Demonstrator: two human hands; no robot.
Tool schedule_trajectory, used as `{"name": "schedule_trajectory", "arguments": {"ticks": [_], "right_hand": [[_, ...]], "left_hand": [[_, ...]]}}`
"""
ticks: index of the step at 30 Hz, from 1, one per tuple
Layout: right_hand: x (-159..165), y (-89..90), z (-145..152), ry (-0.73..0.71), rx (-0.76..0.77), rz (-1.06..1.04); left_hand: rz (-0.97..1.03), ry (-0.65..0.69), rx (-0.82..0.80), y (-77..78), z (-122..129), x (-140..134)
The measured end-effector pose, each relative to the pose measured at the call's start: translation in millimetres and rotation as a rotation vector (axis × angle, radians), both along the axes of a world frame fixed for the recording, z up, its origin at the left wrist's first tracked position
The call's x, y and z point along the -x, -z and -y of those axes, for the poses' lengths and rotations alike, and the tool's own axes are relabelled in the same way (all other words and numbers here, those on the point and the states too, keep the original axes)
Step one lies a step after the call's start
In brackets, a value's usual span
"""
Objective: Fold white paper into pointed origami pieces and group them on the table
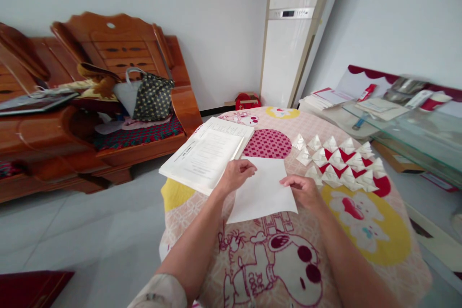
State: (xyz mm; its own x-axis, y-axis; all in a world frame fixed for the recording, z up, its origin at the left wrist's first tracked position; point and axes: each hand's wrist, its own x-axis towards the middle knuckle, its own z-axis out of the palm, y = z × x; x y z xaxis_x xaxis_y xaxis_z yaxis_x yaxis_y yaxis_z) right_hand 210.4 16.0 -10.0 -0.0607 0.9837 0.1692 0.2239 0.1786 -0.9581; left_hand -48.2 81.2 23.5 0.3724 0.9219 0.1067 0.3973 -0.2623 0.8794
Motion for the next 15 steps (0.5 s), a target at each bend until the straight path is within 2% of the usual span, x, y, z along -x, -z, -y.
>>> {"name": "schedule_trajectory", "arguments": {"ticks": [3, 9, 12, 15], "right_hand": [[-8, -4.9, 1, 0.021, 0.12, -0.049], [-11, -8.7, 3, 0.071, 0.279, -0.053], [-12, -9.3, 3, 0.073, 0.308, -0.097], [-14, -9.8, 4, 0.086, 0.337, -0.125]], "left_hand": [[-0.022, 0.083, -0.003, 1.1, -5, 12], [-0.276, 0.232, -0.054, -0.3, 3, 23], [-0.238, 0.347, 0.019, -9.7, 13, 29], [-0.099, 0.449, 0.076, -17.4, 25, 37]]}}
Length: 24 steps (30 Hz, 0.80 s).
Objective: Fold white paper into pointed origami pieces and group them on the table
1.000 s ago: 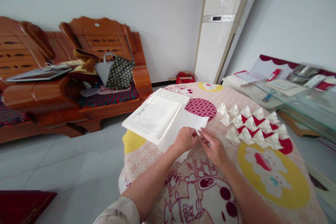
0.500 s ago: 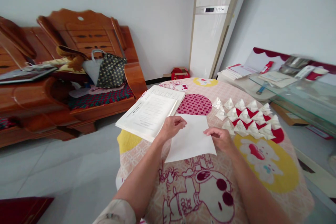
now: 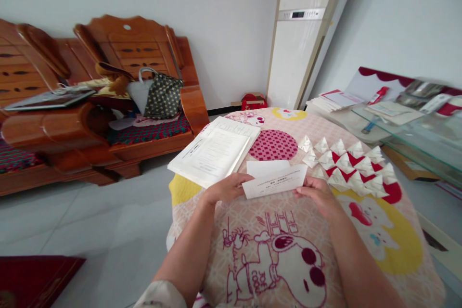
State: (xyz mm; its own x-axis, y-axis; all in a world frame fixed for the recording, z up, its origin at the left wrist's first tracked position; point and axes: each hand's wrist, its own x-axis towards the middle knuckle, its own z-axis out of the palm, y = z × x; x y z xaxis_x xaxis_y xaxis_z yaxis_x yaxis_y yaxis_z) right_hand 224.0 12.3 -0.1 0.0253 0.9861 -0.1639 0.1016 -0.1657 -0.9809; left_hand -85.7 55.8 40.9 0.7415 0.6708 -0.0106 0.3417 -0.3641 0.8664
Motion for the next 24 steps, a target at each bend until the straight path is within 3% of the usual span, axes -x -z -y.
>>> {"name": "schedule_trajectory", "arguments": {"ticks": [4, 8, 16, 18, 21, 24], "right_hand": [[-2, -1.4, 1, 0.007, 0.015, 0.006], [-4, -4.6, 2, -0.013, 0.019, 0.067], [-4, -0.3, 3, 0.046, 0.037, 0.05], [-4, -0.6, 3, 0.037, 0.037, 0.073], [-4, -5.5, 3, -0.012, 0.058, 0.168], [-5, -10.5, 5, -0.033, 0.03, 0.251]], "left_hand": [[0.168, 0.051, 0.171, 2.8, 14, 3], [0.166, 0.043, 0.286, 8.5, 21, -4], [0.298, 0.038, 0.34, 15.3, 18, -7], [0.324, -0.057, 0.352, 23.8, 15, -10], [0.277, -0.305, 0.418, 36.9, 12, -14], [0.186, -0.397, 0.536, 41.5, 11, -16]]}}
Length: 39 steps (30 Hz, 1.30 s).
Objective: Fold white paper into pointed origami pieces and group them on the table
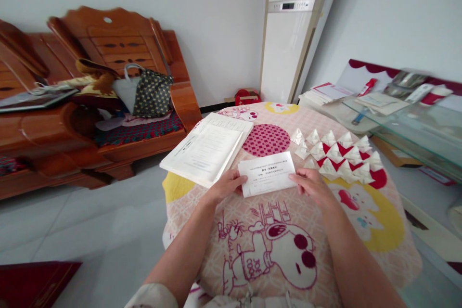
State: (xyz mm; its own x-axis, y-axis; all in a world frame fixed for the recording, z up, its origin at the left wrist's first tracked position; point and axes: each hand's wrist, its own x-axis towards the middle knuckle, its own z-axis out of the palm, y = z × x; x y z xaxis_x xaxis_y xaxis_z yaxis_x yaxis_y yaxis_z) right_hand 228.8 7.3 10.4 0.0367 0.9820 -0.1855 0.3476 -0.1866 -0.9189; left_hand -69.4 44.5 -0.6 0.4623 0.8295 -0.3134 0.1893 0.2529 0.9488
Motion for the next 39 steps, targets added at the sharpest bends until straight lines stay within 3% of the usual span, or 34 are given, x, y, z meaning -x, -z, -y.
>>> {"name": "schedule_trajectory", "arguments": {"ticks": [5, 8, 13, 17, 25, 39], "right_hand": [[0, 6.8, 0, -0.035, 0.018, 0.115], [5, 14.2, -3, -0.02, -0.031, 0.292], [20, 18.2, -11, 0.068, -0.186, 0.768], [29, 15.0, -12, 0.104, -0.172, 0.861], [23, 18.3, -16, 0.006, -0.233, 0.792], [22, 18.2, -22, 0.005, -0.203, 0.86]], "left_hand": [[-0.16, 0.021, 0.058, -5.8, 3, -4], [-0.416, -0.055, -0.089, -7.3, 2, -11], [-0.796, -0.139, -0.337, -11.8, 2, -23], [-1.009, -0.171, -0.506, -13.3, 1, -28], [-1.057, -0.173, -0.488, -8.3, -4, -31], [-1.084, -0.156, -0.473, -5.0, -11, -30]]}}
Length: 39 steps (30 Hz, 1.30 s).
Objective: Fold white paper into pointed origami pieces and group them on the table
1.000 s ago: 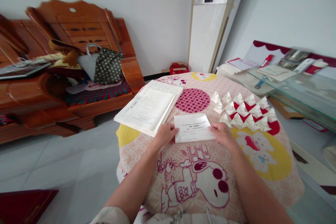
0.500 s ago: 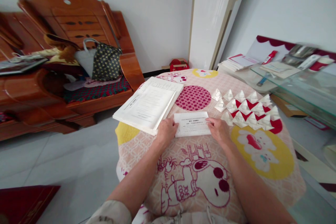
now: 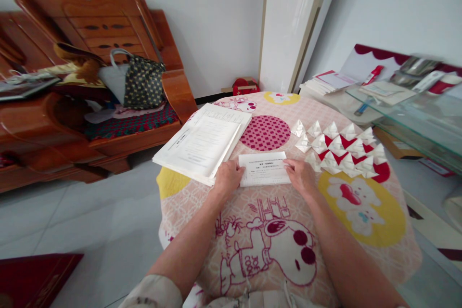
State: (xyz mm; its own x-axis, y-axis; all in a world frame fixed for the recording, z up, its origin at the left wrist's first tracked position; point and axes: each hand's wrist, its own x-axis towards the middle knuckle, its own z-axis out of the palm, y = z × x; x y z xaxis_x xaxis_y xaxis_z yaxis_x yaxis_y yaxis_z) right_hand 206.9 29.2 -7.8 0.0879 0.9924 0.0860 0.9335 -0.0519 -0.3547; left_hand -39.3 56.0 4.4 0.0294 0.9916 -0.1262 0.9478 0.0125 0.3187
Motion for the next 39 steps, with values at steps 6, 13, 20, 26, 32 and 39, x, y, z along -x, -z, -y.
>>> {"name": "schedule_trajectory", "arguments": {"ticks": [6, 13, 20, 26, 32, 39], "right_hand": [[-2, 3.8, -2, -0.002, -0.004, -0.021], [0, 2.1, -3, 0.007, 0.004, -0.004], [-1, 4.4, -4, 0.011, 0.0, 0.015], [0, 4.1, -5, 0.013, 0.004, 0.023], [2, 2.4, -4, 0.009, -0.002, 0.018], [5, -2.0, -4, 0.032, 0.028, 0.021]], "left_hand": [[-0.01, 0.002, 0.0, -0.8, -1, -1], [-0.025, -0.001, 0.004, -1.6, -1, -2], [-0.029, 0.0, -0.001, 0.1, -2, -1], [-0.1, 0.025, -0.057, -4.9, 3, -4], [0.07, 0.341, -0.302, -1.9, -6, -2], [0.187, 0.607, -0.145, -5.0, -24, 1]]}}
